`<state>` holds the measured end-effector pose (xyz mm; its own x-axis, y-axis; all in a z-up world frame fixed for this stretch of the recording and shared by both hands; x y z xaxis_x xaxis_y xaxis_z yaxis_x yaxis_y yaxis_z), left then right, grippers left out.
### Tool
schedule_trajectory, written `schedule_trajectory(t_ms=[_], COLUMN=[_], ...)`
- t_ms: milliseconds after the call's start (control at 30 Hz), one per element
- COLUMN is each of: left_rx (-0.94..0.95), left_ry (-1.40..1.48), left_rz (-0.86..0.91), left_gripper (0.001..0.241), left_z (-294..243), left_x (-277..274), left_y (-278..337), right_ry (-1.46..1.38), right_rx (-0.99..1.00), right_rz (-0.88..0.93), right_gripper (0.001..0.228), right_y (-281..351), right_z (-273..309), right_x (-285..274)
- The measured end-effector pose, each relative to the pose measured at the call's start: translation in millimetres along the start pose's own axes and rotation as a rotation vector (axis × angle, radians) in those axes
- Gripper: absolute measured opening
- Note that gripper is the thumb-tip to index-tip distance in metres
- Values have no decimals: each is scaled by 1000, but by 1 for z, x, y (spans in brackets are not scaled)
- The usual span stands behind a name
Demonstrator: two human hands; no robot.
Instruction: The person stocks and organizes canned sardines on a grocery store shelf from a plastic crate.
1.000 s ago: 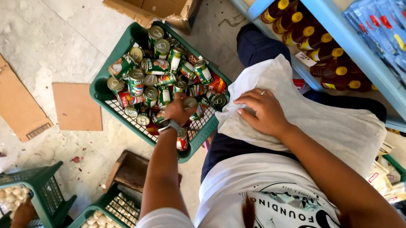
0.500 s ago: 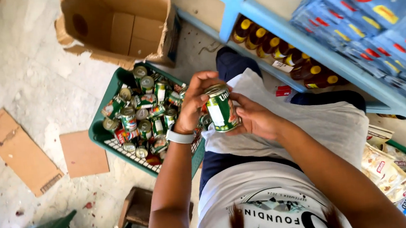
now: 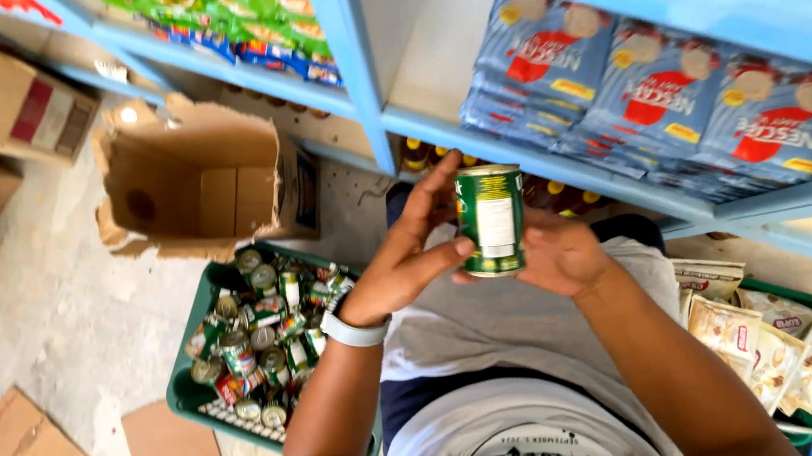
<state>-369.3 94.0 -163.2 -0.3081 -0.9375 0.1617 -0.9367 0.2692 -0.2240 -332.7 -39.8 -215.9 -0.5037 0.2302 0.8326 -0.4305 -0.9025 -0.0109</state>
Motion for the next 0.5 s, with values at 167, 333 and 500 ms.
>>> schedule_trajectory(t_ms=[167,333,500], left_rx=[-99,480,708], left_ry=[-22,-331,-753], left_rz=[52,102,-414], left_gripper=[103,96,69], left_z=[-93,-179,-237], left_x=[25,28,-4], left_y=[-79,-161,-259], right_ry=[44,379,1029], right_rx=[-57,-273,-673], right_rz=[204,199,-230], right_gripper=[66,69,43], right_y=[-6,-44,-82], right_z=[85,217,365], right_x=[17,80,98])
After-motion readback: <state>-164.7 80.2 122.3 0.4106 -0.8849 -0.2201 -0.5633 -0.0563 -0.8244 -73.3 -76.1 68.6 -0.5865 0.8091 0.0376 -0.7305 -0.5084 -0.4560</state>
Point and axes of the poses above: each hand's wrist, its own y-axis away from the middle knuckle, its own x-axis out of the palm, z = x × y, the point moved 8 cm from there along -y, towards the middle knuckle, and after that the axes turned 3 degrees about z, right-handed, at the moved point
